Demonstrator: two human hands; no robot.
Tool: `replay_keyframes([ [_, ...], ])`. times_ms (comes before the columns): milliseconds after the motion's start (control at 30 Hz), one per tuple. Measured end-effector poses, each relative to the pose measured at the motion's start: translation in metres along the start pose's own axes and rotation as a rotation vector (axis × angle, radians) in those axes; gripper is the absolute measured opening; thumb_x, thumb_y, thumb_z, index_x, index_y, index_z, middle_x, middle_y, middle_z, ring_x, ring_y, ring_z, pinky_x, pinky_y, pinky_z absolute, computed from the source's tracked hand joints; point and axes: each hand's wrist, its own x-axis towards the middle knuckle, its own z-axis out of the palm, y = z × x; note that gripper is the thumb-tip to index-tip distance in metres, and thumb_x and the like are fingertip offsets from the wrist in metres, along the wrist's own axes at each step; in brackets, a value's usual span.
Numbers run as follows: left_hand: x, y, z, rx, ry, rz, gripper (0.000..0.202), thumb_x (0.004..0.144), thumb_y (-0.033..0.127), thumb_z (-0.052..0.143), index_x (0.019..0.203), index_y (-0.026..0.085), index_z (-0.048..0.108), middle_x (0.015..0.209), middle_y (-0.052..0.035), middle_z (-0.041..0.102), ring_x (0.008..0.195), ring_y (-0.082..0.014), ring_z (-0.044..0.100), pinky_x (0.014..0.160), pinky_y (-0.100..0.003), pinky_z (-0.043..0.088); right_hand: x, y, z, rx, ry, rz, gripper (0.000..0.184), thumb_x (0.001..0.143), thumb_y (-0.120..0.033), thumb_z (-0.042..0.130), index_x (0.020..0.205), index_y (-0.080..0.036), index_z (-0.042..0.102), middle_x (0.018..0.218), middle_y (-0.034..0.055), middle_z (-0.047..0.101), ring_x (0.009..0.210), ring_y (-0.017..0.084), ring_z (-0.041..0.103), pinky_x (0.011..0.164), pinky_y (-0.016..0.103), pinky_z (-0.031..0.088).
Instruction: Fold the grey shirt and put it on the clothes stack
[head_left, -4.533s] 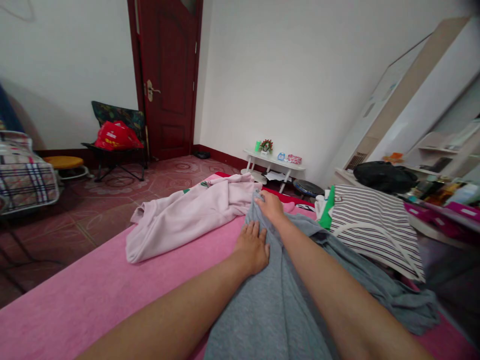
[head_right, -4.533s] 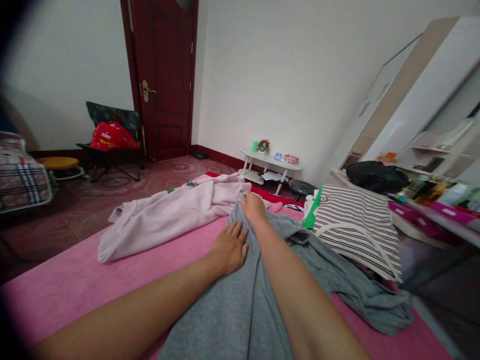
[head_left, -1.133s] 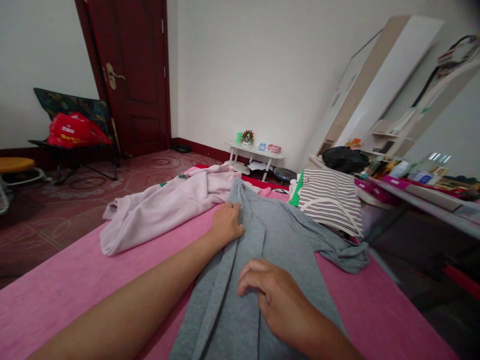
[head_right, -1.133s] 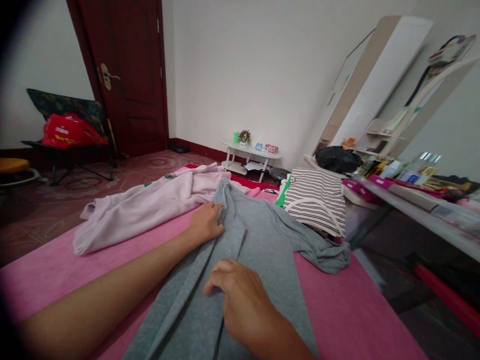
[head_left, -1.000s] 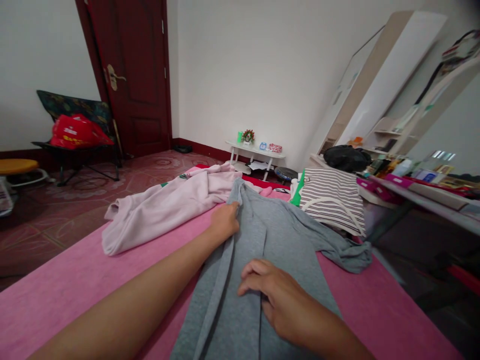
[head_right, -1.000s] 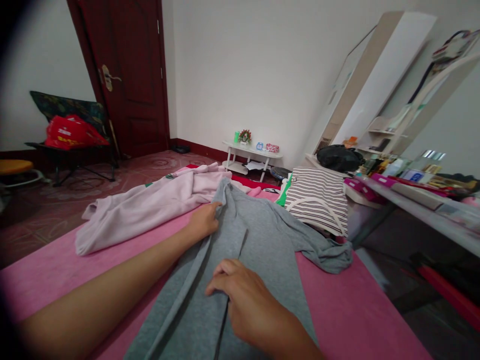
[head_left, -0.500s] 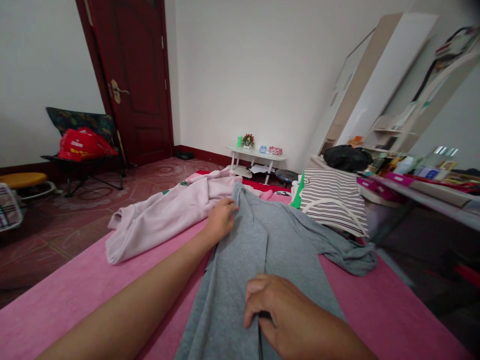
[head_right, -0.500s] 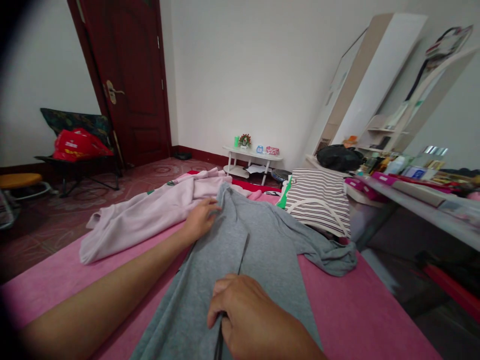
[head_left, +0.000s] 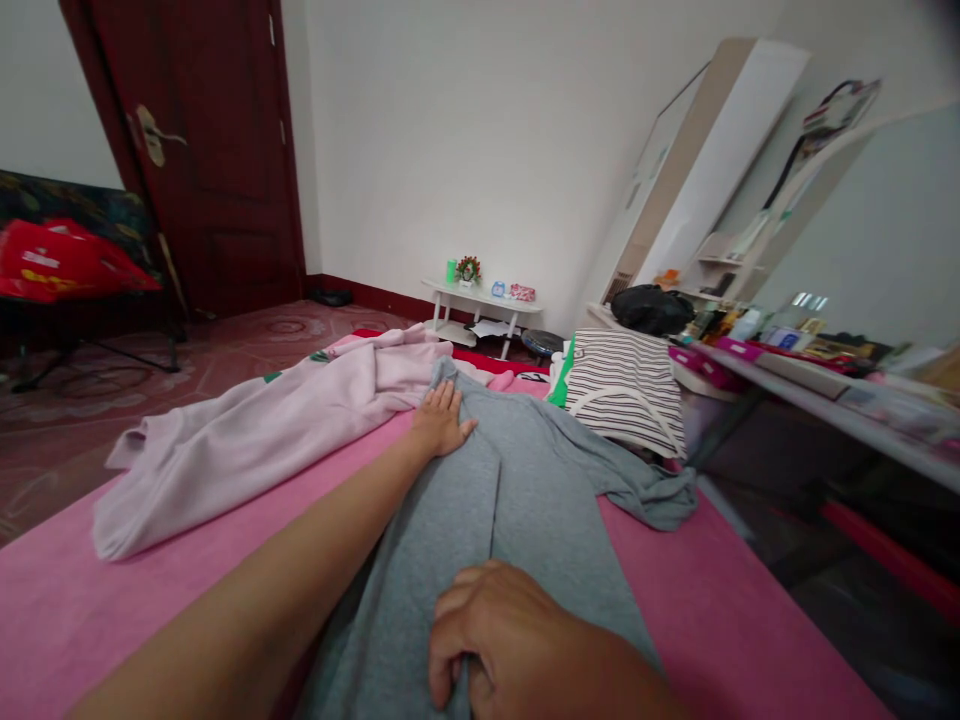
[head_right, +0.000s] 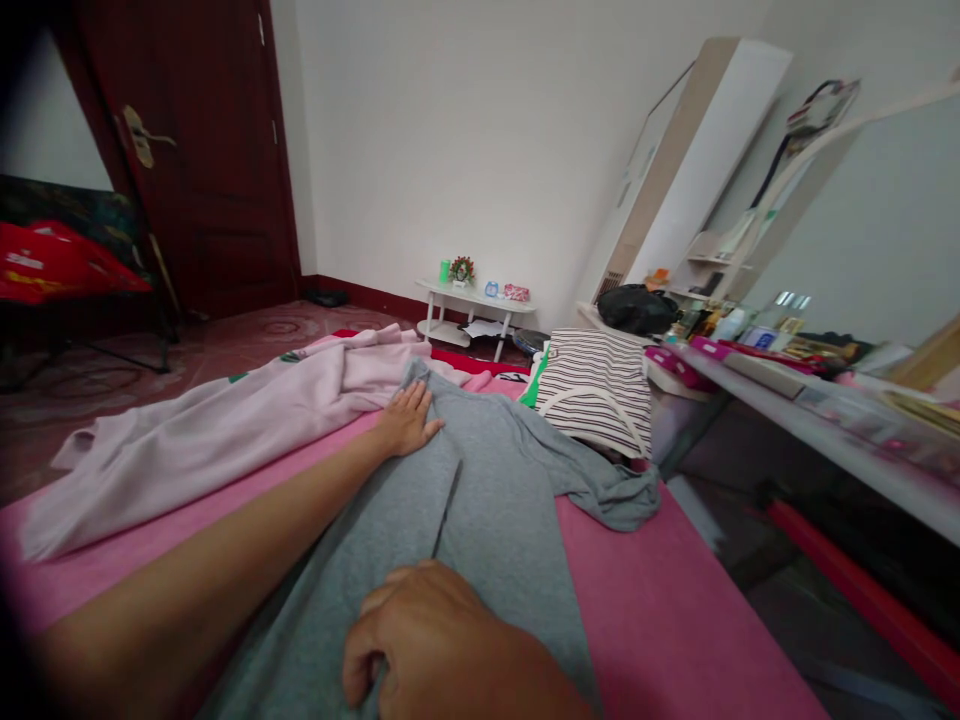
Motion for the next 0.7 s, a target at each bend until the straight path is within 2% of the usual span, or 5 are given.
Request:
replay_keyframes([
  [133, -0.025, 0.007, -0.003, -0.02, -0.069, 0.059, 0.072, 0.092, 0.052, 0.029, 0.144, 0.002, 0.03, 0.152, -0.0207, 0.02, 0.142, -0.0305, 0.015, 0.115, -0.044, 0.014, -0.009, 0.011, -0.032, 0.245, 0.075, 0.116, 0.029, 0.073, -0.01, 0.051, 0.093, -0.018, 0.071, 0.085, -0.0003, 0.069, 0.076, 0.011, 0.061, 0.074, 0.021, 0.044],
  [333, -0.096, 0.016, -0.023, 0.036, -0.112, 0.23, 0.066, 0.094, 0.05, 0.027, 0.145, 0.008, 0.032, 0.153, -0.0184, 0.02, 0.142, -0.0295, 0.018, 0.114, -0.043, 0.017, -0.078, 0.115, -0.076, -0.261, 1.34, 0.731, 0.03, 0.074, -0.02, 0.054, 0.101, -0.018, 0.066, 0.12, 0.0141, 0.059, 0.115, 0.027, 0.051, 0.096, 0.041, 0.04],
  [400, -0.111, 0.019, -0.027, 0.038, -0.102, 0.266, 0.063, 0.094, 0.049, 0.027, 0.145, 0.012, 0.033, 0.153, -0.0162, 0.021, 0.142, -0.0288, 0.019, 0.115, -0.043, 0.018, -0.112, 0.146, -0.078, -0.427, 1.562, 1.05, 0.045, 0.07, -0.021, 0.06, 0.115, -0.015, 0.058, 0.138, 0.0222, 0.041, 0.13, 0.035, 0.037, 0.103, 0.049, 0.031],
  [533, -0.121, 0.024, -0.03, 0.037, -0.088, 0.266, 0.06, 0.095, 0.048, 0.028, 0.144, 0.015, 0.036, 0.153, -0.0156, 0.023, 0.141, -0.0288, 0.021, 0.114, -0.044, 0.019, -0.154, 0.18, -0.071, -0.117, 1.586, 1.229, 0.065, 0.05, -0.027, 0.078, 0.109, -0.014, 0.055, 0.129, 0.0286, 0.048, 0.125, 0.041, 0.042, 0.094, 0.049, 0.04],
  [700, -0.12, 0.025, -0.031, 0.02, -0.058, 0.257, 0.058, 0.095, 0.047, 0.031, 0.142, 0.016, 0.038, 0.152, -0.0148, 0.026, 0.14, -0.0288, 0.023, 0.114, -0.044, 0.021, -0.158, 0.192, -0.067, 0.348, 1.79, 0.972, 0.027, 0.055, -0.038, 0.065, 0.065, -0.026, 0.042, 0.063, 0.0026, 0.056, 0.074, 0.027, 0.061, 0.06, 0.038, 0.05],
])
